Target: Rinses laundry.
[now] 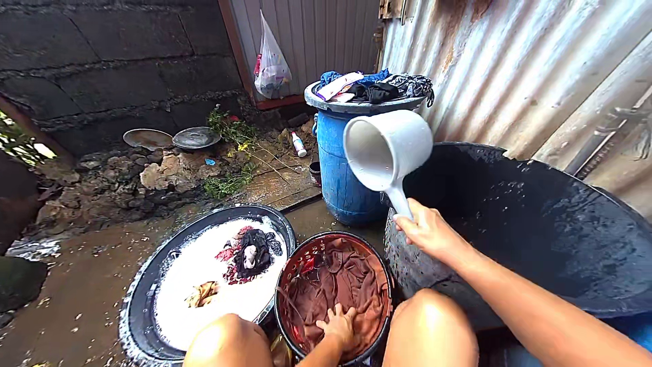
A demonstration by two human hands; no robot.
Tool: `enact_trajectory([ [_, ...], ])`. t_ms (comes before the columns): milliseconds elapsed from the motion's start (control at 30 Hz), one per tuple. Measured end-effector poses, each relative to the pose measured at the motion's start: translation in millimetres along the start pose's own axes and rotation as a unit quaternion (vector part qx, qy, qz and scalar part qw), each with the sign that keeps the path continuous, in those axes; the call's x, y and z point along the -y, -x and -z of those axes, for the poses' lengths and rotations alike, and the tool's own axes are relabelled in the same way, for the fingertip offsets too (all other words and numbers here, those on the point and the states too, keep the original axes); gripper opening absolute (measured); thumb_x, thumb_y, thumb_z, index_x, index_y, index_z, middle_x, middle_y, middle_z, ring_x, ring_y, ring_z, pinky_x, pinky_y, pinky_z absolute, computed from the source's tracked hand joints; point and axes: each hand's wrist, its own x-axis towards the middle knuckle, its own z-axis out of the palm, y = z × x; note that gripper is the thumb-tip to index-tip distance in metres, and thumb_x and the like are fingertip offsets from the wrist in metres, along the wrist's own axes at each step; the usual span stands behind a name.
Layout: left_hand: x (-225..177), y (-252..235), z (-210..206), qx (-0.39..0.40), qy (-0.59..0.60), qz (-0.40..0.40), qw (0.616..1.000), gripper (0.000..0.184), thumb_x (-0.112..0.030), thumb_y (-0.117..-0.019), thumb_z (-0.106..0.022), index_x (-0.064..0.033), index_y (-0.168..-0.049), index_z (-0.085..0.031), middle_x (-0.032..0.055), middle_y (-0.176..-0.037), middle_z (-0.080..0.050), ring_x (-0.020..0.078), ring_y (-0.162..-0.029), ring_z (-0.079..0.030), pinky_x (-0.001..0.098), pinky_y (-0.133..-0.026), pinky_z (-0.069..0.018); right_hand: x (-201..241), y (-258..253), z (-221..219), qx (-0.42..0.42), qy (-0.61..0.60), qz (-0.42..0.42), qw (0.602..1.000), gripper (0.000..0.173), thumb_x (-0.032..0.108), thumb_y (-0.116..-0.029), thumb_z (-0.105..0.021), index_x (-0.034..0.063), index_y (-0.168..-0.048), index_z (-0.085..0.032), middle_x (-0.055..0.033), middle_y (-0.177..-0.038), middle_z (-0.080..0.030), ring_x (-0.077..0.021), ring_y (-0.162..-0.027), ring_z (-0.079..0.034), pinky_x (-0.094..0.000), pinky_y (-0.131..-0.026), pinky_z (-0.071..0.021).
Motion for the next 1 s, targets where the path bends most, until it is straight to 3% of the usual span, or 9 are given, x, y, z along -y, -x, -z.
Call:
enact_trajectory([
  [133, 15, -7, -1, -0.132, 0.189, -0.041, 0.972, 0.038, -0.009, -0.0888, -0.068, 0.0003, -0.125, -0.063, 0.0243, -0.126, -0.063, 0.0377, -0.118, -0.062, 0.0564, -0.1, -0.0495, -32, -16, 52, -0.077, -0.309, -0.106, 0.942, 0.015, 0.019, -0.1097, -0.047, 0.0055, -0.115, -0.052, -0.0001, -0.067, -0.057, -0.0044, -0.046, -0.049, -0.019, -0.046, -0.0446],
  [233, -7, 24, 56, -0.253, 0.498, -0.096, 0.824, 0.025, 0.005, -0.0844, -0.065, 0.0049, -0.108, -0.058, 0.0159, -0.095, -0.064, 0.0222, -0.087, -0.064, 0.0416, -0.079, -0.0549, -93, -32, 91, -0.099, -0.186, -0.16, 0.964, 0.022, 0.025, -0.1093, -0.049, 0.0042, -0.116, -0.052, 0.0005, -0.066, -0.047, -0.0055, -0.044, -0.042, -0.0201, -0.043, -0.0402],
  [400, -48, 106, 171, -0.368, 0.474, -0.263, 0.755, 0.029, 0.007, -0.0729, -0.061, -0.0026, -0.1, -0.059, 0.0006, -0.086, -0.067, 0.0063, -0.078, -0.066, 0.0272, -0.07, -0.0574, -199, -56, 111, -0.013, 0.206, -0.205, 0.957, 0.043, 0.029, -0.1032, -0.062, -0.0131, -0.112, -0.063, -0.0365, -0.105, -0.065, -0.0515, -0.102, -0.063, -0.0686, -0.09, -0.0455],
  [500, -61, 149, 206, -0.393, 0.5, -0.362, 0.682, 0.034, 0.009, -0.0695, -0.059, -0.0164, -0.092, -0.058, -0.0066, -0.081, -0.069, 0.003, -0.072, -0.067, 0.0235, -0.064, -0.0584, -217, -64, 104, 0.062, 0.277, -0.233, 0.93, 0.049, 0.028, -0.1013, -0.065, -0.0157, -0.121, -0.059, -0.0395, -0.124, -0.06, -0.055, -0.124, -0.054, -0.0709, -0.102, -0.0384],
  [633, -58, 169, 208, -0.408, 0.521, -0.42, 0.621, 0.042, 0.008, -0.0711, -0.06, -0.025, -0.097, -0.061, -0.011, -0.083, -0.072, -0.001, -0.075, -0.069, 0.02, -0.067, -0.0598, -214, -76, 96, 0.16, 0.284, -0.265, 0.908, 0.048, 0.025, -0.1057, -0.057, -0.0194, -0.125, -0.054, -0.0394, -0.125, -0.058, -0.0502, -0.12, -0.058, -0.0615, -0.102, -0.0428],
  [733, -27, 132, 193, -0.424, 0.402, -0.269, 0.766, 0.04, 0.001, -0.0712, -0.061, -0.0095, -0.11, -0.056, -0.0055, -0.09, -0.07, 0.0035, -0.08, -0.069, 0.024, -0.072, -0.06, -216, -86, 86, 0.215, 0.276, -0.269, 0.897, 0.047, 0.023, -0.1086, -0.051, -0.0178, -0.131, -0.051, -0.0379, -0.124, -0.058, -0.0463, -0.112, -0.061, -0.057, -0.099, -0.0454],
  [833, -7, 84, 164, -0.284, 0.035, 0.03, 0.958, 0.054, -0.019, -0.0923, -0.069, -0.0049, -0.143, -0.054, 0.0241, -0.147, -0.049, 0.0384, -0.134, -0.052, 0.0601, -0.103, -0.046, -237, -102, 64, 0.262, 0.349, -0.234, 0.869, 0.047, 0.022, -0.1068, -0.055, -0.0181, -0.13, -0.053, -0.0394, -0.129, -0.057, -0.0508, -0.124, -0.056, -0.063, -0.104, -0.0418],
  [900, -18, 60, 128, -0.24, -0.095, 0.075, 0.963, 0.06, -0.026, -0.0957, -0.068, -0.0127, -0.151, -0.05, 0.0277, -0.166, -0.021, 0.0529, -0.151, -0.022, 0.076, -0.108, -0.0292, -251, -105, 45, 0.282, 0.394, -0.224, 0.846, 0.045, 0.02, -0.1034, -0.06, -0.019, -0.125, -0.057, -0.0407, -0.133, -0.055, -0.0545, -0.132, -0.05, -0.0702, -0.107, -0.0368],
  [1000, -47, 44, 94, -0.108, -0.108, 0.013, 0.988, 0.064, -0.039, -0.0959, -0.067, -0.0205, -0.154, -0.047, 0.02, -0.166, -0.028, 0.0494, -0.151, -0.025, 0.0704, -0.107, -0.0369, -258, -94, 13, 0.34, 0.416, -0.241, 0.808, 0.038, 0.013, -0.1022, -0.059, -0.0169, -0.125, -0.059, -0.0374, -0.137, -0.055, -0.0517, -0.134, -0.049, -0.0684, -0.107, -0.0378],
])
